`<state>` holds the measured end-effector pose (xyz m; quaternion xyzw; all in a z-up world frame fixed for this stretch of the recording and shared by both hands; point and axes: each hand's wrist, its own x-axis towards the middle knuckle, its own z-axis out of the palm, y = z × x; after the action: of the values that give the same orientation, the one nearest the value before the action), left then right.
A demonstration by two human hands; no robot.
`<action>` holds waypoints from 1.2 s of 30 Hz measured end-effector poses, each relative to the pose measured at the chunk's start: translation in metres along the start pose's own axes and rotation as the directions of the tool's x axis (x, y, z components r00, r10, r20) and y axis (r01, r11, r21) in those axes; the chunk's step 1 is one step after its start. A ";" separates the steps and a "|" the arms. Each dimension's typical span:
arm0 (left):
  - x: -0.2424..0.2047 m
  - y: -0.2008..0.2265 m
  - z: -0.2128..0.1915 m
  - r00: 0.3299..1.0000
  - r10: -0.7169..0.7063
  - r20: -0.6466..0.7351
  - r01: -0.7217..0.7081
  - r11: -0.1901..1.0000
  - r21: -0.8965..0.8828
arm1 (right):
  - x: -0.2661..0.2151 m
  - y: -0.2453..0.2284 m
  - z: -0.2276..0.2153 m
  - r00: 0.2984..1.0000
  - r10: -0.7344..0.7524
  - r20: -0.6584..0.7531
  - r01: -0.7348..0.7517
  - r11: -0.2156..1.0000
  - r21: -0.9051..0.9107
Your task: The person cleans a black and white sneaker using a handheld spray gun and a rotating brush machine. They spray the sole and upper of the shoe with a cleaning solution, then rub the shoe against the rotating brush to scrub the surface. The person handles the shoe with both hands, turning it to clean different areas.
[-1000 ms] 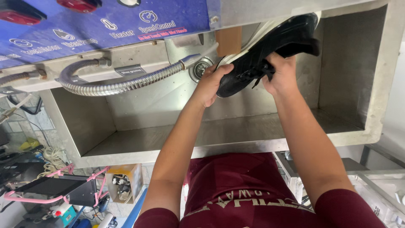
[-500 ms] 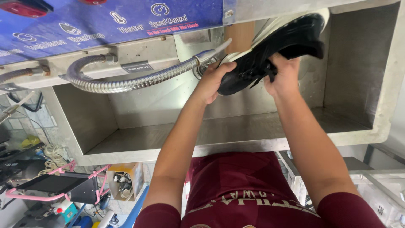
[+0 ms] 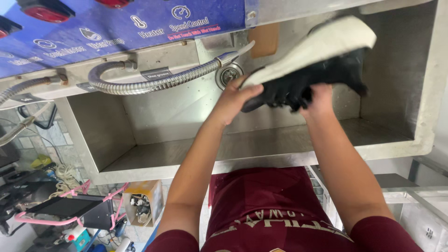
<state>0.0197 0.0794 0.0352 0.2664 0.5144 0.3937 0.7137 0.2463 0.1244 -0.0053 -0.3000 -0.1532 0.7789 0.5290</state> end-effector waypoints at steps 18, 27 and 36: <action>-0.178 0.084 0.048 0.829 0.535 -0.163 -0.293 0.664 0.689 | -0.092 0.014 0.109 0.881 0.002 0.474 0.023 0.999 -0.047; -0.284 0.091 -0.069 0.772 0.609 0.183 -0.595 0.591 0.545 | -0.132 0.090 0.178 0.866 -0.019 0.500 0.034 0.999 -0.021; -0.342 0.069 -0.154 0.769 0.634 0.082 -0.610 0.689 0.390 | -0.186 0.147 0.251 0.937 -0.063 0.343 0.098 0.991 -0.088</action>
<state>-0.2010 -0.1720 0.2179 0.5510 0.4829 0.5078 0.4532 0.0292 -0.0835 0.1638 -0.1818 -0.2945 0.7876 0.5098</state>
